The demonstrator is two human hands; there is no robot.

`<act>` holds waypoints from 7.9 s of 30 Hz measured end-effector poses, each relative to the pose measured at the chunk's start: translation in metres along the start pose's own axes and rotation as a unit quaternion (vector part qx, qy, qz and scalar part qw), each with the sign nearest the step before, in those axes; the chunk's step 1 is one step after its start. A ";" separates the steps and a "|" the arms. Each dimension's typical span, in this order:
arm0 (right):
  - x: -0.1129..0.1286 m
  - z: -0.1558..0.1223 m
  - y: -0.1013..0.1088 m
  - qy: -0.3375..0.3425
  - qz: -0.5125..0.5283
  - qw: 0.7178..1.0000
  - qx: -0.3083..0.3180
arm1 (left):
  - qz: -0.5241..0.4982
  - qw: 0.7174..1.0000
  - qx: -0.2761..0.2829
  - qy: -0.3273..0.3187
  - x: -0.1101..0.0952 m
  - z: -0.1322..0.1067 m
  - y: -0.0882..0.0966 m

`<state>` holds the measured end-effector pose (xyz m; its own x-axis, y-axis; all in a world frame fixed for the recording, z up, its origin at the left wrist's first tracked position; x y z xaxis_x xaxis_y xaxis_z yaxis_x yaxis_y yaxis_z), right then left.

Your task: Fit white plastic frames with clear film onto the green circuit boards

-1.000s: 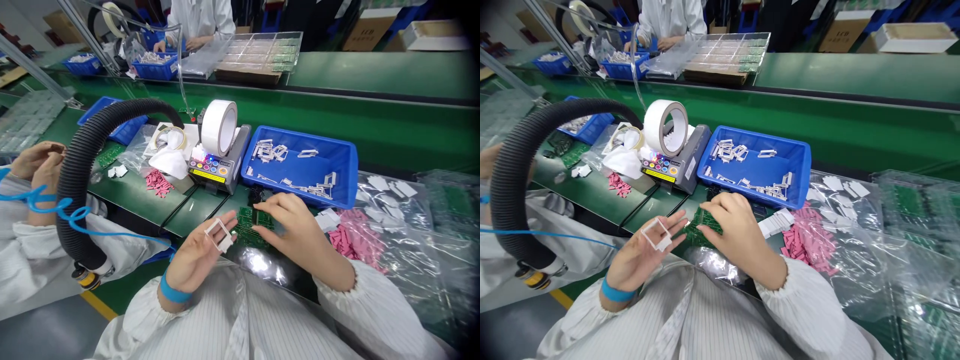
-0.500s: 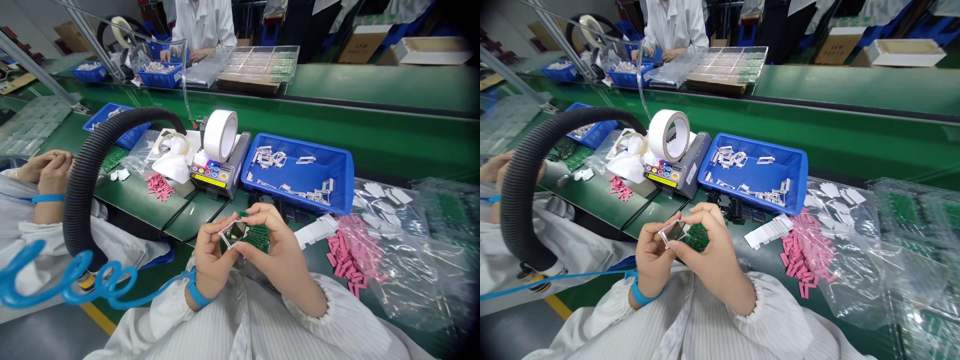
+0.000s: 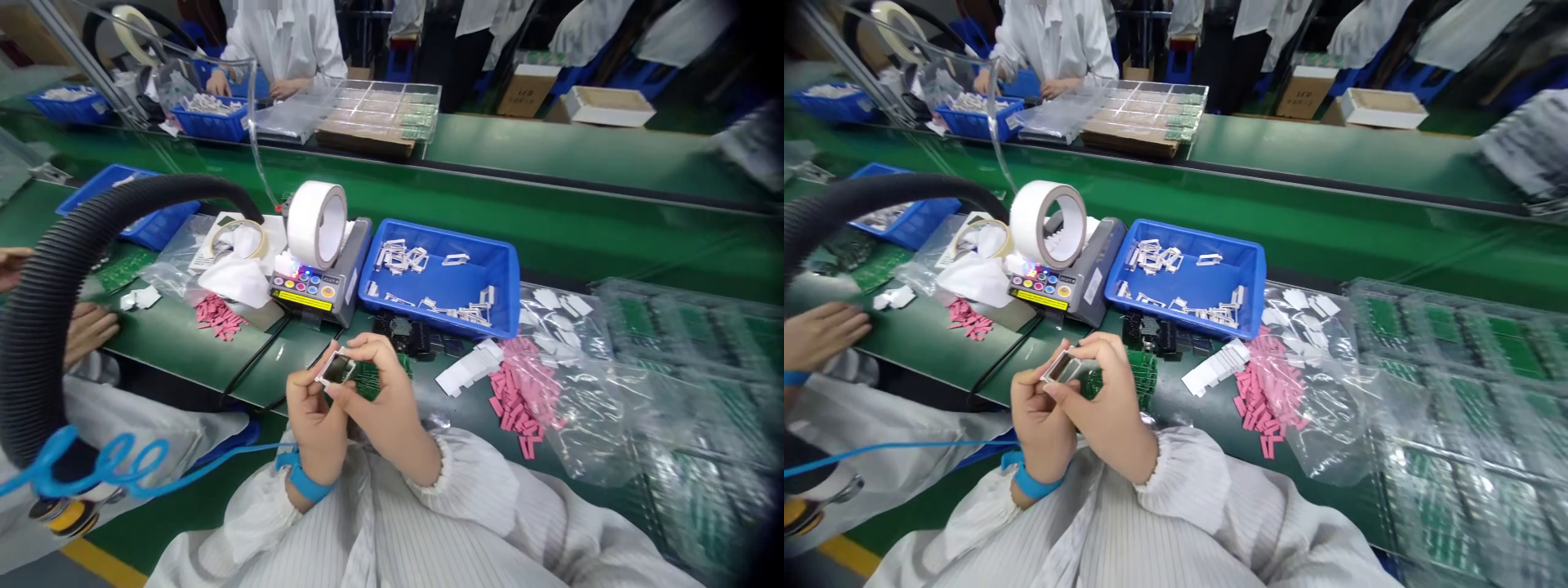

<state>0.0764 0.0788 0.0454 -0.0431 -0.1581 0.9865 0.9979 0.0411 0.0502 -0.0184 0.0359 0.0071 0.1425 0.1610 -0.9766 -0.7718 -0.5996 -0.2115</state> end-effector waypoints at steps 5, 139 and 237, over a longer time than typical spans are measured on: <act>-0.010 -0.001 0.000 0.000 -0.005 1.000 0.005 | -0.027 0.999 0.008 0.024 0.011 0.000 0.000; 0.004 -0.008 0.061 0.002 0.018 0.966 0.257 | -0.364 0.711 0.394 0.455 -0.019 -0.017 -0.017; 0.027 0.007 0.018 0.276 -0.237 0.856 0.368 | -0.160 0.799 0.407 0.414 -0.001 0.003 0.020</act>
<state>0.0930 0.0818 0.0739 -0.2017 -0.7624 0.6149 0.5652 0.4221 0.7088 -0.0359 0.0256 0.0041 0.5140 -0.5711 -0.6400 -0.7129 0.1305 -0.6890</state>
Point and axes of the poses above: each hand's wrist, its own z-axis towards the middle knuckle, its own y-axis out of the back of the hand, x = y × z, the point moved 4 cm from there along z, towards the middle knuckle, and after that the axes turned 5 degrees about -x, right-handed, at the moved point
